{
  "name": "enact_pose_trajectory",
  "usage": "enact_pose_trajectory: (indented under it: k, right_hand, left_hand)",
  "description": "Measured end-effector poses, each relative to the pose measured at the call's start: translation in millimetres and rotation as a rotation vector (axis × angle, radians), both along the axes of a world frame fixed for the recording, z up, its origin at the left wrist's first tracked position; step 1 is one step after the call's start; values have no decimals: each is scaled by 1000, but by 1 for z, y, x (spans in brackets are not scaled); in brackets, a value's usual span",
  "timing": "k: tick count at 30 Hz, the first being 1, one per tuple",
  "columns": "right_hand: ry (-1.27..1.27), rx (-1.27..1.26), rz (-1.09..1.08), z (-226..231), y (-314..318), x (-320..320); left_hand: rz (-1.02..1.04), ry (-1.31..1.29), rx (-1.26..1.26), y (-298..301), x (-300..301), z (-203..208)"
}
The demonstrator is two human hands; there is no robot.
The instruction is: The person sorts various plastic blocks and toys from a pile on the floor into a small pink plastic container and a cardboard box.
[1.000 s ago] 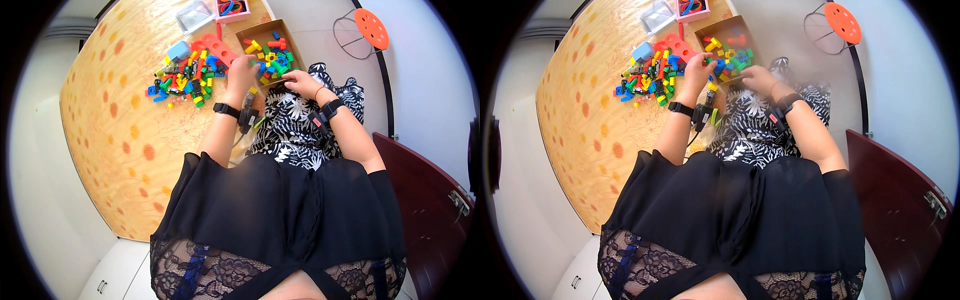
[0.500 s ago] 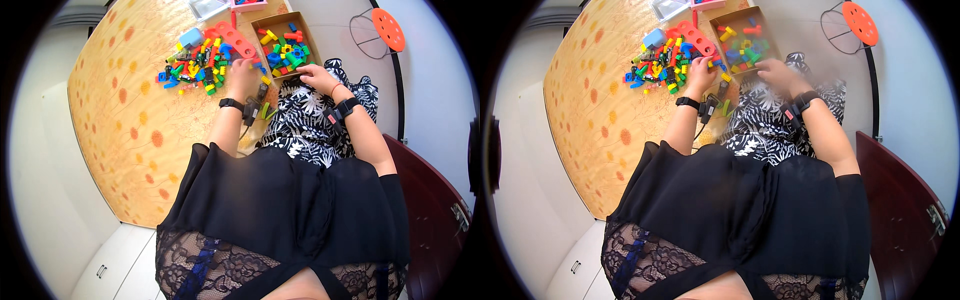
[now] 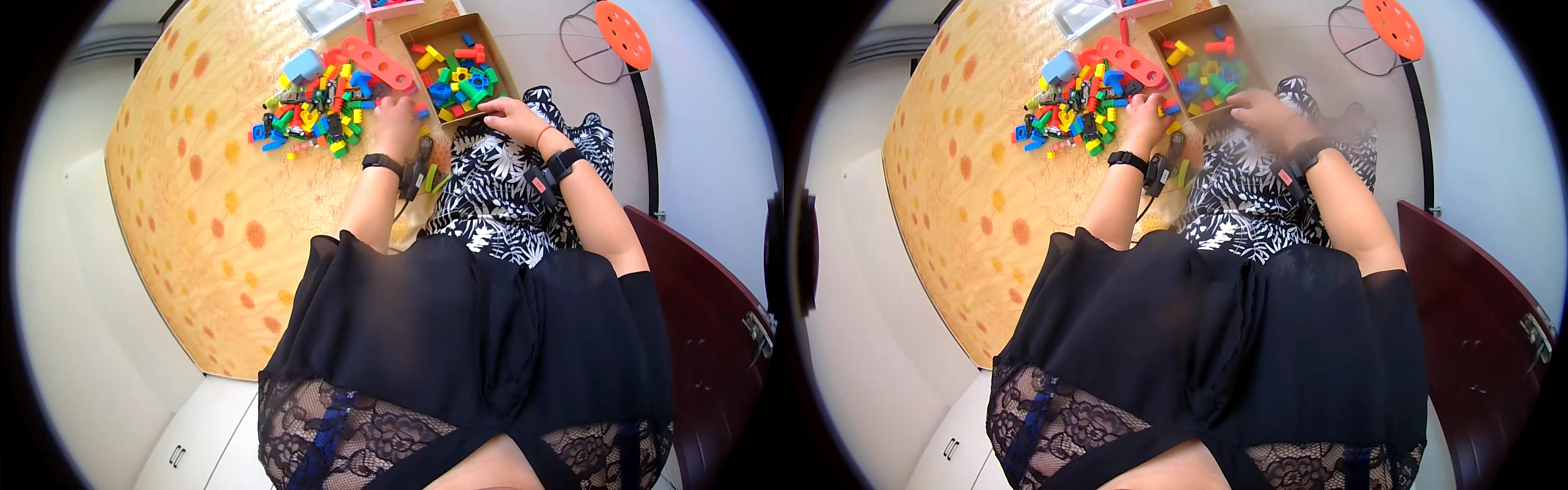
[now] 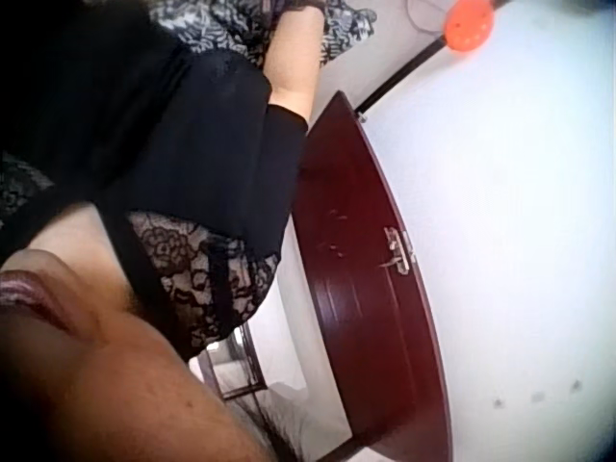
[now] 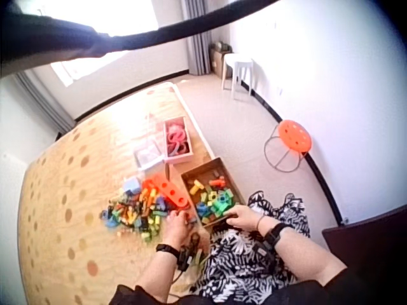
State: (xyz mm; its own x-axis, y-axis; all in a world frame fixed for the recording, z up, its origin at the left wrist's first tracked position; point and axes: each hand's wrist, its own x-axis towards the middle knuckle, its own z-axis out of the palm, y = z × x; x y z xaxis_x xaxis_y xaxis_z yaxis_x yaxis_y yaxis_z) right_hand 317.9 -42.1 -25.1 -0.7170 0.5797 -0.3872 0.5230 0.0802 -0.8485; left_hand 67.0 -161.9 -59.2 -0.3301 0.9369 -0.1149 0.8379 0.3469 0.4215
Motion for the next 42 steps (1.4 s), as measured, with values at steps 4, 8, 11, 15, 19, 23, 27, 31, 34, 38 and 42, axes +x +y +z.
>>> enact_pose_trajectory:
  k: [4,8,11,15,19,23,27,31,34,38,42]
  right_hand:
    - [0,-49,-13,1,1,-1]
    - [27,-6,6,5,1,-2]
    - [62,-240,-233,32,-9,-12]
    - [70,-238,-309,52,-9,-16]
    - [207,-451,-261,69,-17,-34]
    - [223,-429,-324,58,-8,-27]
    - [191,-450,-364,46,0,-12]
    - [89,-460,-381,41,-4,-10]
    - [33,-423,-383,48,-3,-15]
    - [9,-391,-428,50,-1,-18]
    - [87,-331,-410,49,-3,-11]
  left_hand:
    - [16,-4,68,-3,2,-3]
    - [90,-143,177,-4,-8,-2]
    - [158,-190,234,-4,-25,15]
    - [-74,-220,420,11,-1,63]
    - [-226,-311,368,26,40,95]
    - [-306,-406,461,35,58,92]
    - [-214,-447,358,39,53,80]
    - [-93,-439,425,55,50,60]
    - [-63,-391,652,62,52,48]
    - [-103,-323,551,52,33,42]
    - [182,-614,262,19,-7,34]
